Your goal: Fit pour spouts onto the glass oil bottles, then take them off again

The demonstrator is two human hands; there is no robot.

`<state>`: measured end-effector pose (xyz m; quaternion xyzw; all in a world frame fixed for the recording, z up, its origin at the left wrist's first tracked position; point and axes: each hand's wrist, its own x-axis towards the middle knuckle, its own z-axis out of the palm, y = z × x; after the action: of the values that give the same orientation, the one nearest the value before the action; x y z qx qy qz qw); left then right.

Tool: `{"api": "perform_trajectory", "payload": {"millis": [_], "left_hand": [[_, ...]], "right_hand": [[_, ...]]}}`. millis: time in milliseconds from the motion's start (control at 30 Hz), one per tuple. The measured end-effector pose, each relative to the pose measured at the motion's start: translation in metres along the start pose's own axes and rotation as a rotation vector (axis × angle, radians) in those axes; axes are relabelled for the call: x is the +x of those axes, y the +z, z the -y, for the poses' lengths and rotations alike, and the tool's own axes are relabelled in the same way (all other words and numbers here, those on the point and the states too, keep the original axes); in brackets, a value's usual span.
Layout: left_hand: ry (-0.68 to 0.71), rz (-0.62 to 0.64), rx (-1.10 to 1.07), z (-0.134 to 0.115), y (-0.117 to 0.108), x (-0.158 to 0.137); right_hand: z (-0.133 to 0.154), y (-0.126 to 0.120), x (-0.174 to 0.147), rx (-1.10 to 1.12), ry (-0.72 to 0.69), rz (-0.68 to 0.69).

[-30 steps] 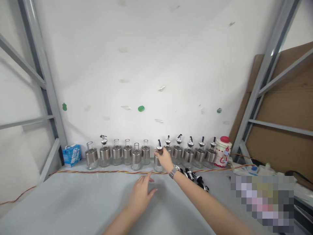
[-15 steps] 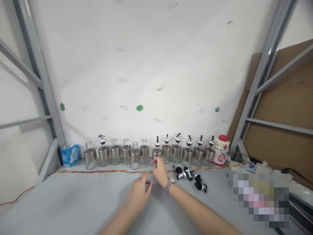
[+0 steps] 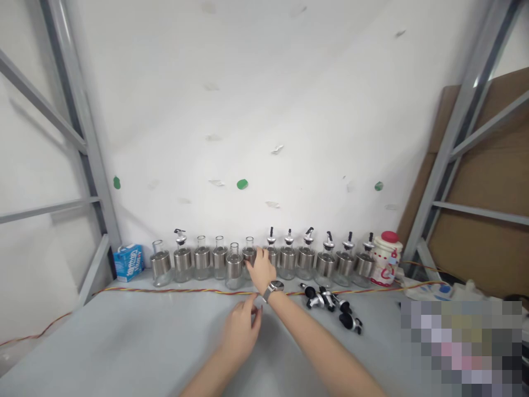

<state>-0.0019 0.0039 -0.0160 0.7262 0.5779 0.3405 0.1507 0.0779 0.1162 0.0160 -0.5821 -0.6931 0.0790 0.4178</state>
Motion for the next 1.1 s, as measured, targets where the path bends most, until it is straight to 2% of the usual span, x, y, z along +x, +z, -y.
{"api": "perform_trajectory", "payload": {"millis": [233,433,600,733,833,933,1033,1100], "left_hand": [[-0.01,0.002,-0.012,-0.001,0.0,-0.001],[0.04,-0.166,-0.143,0.007,0.007,0.002],[0.046,-0.223,-0.175,0.004,0.007,0.002],[0.071,-0.332,-0.134,0.002,0.006,0.002],[0.083,-0.377,-0.139,0.005,0.007,0.004],[0.093,-0.327,-0.245,0.008,0.01,0.005],[0.093,-0.151,-0.436,0.005,0.015,0.0],[0.078,-0.021,-0.53,-0.001,0.017,-0.004]], "right_hand": [[0.002,0.001,0.004,-0.026,-0.006,0.053],[-0.003,-0.003,0.001,-0.013,0.017,0.089],[-0.002,-0.002,0.001,0.027,0.086,0.098],[0.003,-0.016,-0.011,0.09,0.064,0.067],[0.002,-0.034,-0.031,0.201,-0.046,0.025],[-0.005,-0.054,-0.057,0.349,-0.125,0.098],[-0.018,-0.078,-0.078,0.398,-0.219,0.327],[-0.03,-0.098,-0.083,0.347,-0.294,0.469]]}}
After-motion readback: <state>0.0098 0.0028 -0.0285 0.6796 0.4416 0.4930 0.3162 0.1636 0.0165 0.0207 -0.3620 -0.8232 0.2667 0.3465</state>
